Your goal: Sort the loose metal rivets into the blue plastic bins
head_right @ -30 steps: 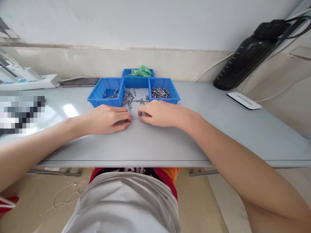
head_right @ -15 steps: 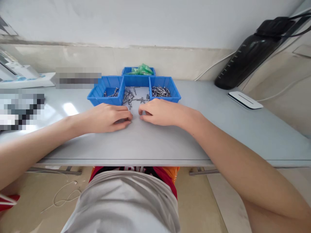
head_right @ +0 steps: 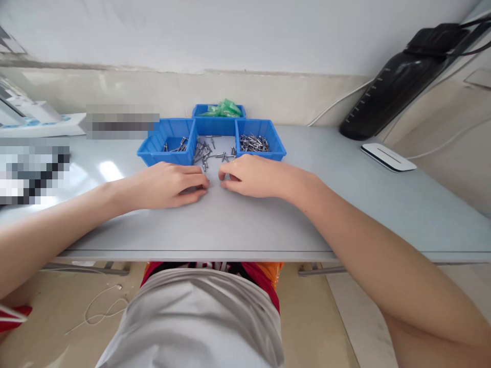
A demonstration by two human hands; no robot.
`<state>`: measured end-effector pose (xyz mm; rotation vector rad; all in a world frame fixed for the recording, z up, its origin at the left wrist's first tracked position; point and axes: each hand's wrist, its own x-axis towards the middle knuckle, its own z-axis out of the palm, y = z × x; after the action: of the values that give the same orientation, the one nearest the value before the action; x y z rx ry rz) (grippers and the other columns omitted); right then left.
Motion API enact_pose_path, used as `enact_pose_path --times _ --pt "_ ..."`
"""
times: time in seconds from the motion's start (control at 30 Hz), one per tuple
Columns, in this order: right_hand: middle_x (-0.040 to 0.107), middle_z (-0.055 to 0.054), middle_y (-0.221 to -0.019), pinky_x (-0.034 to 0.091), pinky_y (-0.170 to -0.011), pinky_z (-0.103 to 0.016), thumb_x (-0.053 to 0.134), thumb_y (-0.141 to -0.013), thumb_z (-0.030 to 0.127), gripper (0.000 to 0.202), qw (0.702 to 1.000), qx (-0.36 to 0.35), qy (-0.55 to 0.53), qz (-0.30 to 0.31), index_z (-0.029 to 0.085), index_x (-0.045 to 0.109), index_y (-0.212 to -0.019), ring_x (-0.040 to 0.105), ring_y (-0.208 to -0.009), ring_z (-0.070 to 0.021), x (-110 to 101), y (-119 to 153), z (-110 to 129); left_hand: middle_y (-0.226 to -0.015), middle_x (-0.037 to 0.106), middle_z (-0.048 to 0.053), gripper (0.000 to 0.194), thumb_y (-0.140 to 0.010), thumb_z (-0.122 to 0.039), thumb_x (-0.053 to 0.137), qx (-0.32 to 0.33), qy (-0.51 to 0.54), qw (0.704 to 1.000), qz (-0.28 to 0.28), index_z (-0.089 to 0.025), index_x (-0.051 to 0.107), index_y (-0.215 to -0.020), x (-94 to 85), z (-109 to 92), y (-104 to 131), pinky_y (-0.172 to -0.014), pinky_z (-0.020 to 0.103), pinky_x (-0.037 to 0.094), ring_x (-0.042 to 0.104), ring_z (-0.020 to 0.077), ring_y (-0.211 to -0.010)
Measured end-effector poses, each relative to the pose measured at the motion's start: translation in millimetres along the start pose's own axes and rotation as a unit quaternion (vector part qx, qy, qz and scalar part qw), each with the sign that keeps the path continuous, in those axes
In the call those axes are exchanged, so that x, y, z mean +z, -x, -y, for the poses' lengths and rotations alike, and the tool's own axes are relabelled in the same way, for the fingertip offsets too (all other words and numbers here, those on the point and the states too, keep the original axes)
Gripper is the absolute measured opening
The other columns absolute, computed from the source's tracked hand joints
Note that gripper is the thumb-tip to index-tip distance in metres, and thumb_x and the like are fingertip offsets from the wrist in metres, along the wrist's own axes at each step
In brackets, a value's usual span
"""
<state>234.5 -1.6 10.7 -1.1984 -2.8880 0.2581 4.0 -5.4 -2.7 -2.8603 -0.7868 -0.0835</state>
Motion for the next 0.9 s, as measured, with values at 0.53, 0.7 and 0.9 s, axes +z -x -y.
enact_pose_path --times 0.53,0.7,0.9 --pt "0.064 -0.002 -0.081 0.031 -0.058 -0.027 0.042 -0.089 0.033 0.022 1.0 -0.002 0.0 0.004 0.023 0.061 -0.094 0.054 -0.069 -0.0156 -0.9 -0.2 0.2 -0.094 0.062 0.002 0.027 -0.093 -0.033 0.037 -0.002 -0.005 1.0 0.0 -0.022 0.06 -0.103 -0.4 -0.6 0.7 -0.055 0.023 0.035 0.057 0.0116 -0.067" --pt "0.063 -0.002 -0.08 0.032 -0.059 -0.027 0.041 -0.09 0.034 0.023 1.0 0.0 0.004 0.003 0.023 0.06 -0.094 0.054 -0.069 -0.0156 -0.6 -0.1 0.3 -0.095 0.062 0.002 0.025 -0.093 -0.032 0.038 0.001 -0.002 1.0 0.0 -0.022 0.059 -0.102 -1.3 -1.0 0.5 -0.055 0.023 0.034 0.058 0.0118 -0.067" --pt "0.062 -0.002 -0.081 0.033 -0.06 -0.027 0.04 -0.09 0.035 0.023 1.0 -0.002 0.007 0.002 0.023 0.059 -0.094 0.055 -0.072 -0.0164 -0.7 0.1 1.0 -0.093 0.062 0.002 0.024 -0.093 -0.031 0.039 0.008 -0.011 1.0 -0.007 -0.021 0.06 -0.1 -0.4 -0.5 0.4 -0.053 0.024 0.033 0.057 0.0116 -0.065"
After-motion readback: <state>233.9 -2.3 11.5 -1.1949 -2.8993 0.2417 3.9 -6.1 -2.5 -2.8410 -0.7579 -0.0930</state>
